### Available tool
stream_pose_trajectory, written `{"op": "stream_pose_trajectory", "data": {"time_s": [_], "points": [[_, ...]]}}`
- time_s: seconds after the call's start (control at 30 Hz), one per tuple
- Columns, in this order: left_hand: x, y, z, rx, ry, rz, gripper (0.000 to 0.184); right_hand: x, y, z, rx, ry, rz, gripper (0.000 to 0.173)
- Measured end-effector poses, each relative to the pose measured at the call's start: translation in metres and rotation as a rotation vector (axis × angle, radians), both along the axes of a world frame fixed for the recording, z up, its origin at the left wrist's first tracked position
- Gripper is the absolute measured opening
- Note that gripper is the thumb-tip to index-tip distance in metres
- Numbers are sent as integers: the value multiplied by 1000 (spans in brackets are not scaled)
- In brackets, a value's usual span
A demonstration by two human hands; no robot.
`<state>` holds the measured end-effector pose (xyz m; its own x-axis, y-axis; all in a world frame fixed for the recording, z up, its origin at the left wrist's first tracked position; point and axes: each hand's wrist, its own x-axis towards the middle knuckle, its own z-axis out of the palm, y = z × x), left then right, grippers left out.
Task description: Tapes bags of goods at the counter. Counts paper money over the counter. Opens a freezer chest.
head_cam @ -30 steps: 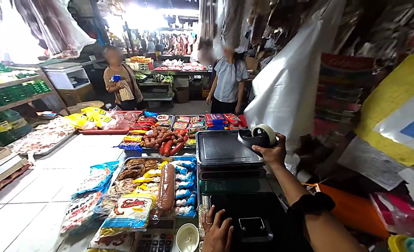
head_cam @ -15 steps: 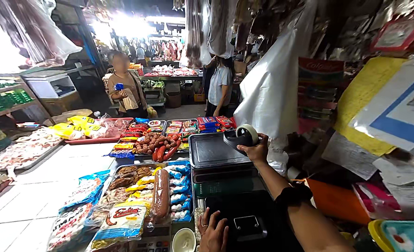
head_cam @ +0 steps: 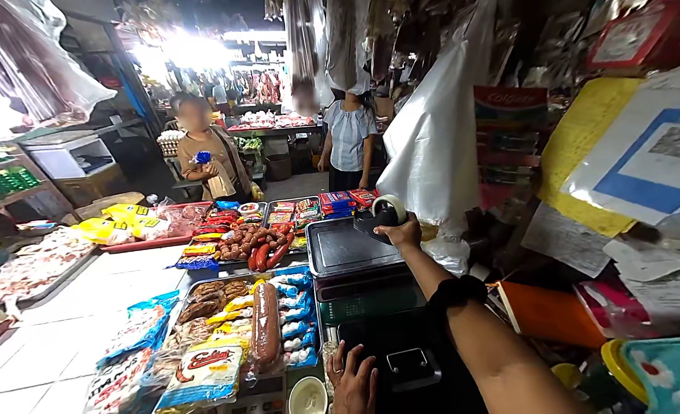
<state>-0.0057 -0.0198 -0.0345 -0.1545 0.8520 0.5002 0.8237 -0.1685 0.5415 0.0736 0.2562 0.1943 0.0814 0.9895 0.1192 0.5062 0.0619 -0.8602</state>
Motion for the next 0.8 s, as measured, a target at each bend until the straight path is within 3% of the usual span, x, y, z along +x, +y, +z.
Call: {"op": "stream_pose_trajectory", "data": {"time_s": [0.3,0.8], "points": [[0,0,-1,13,12,27,33,-5,1,-4,-22,114,-45,90],[-1,-1,4,-15,-31,1,33,13,2,-6,-18,113,-74,93]]}}
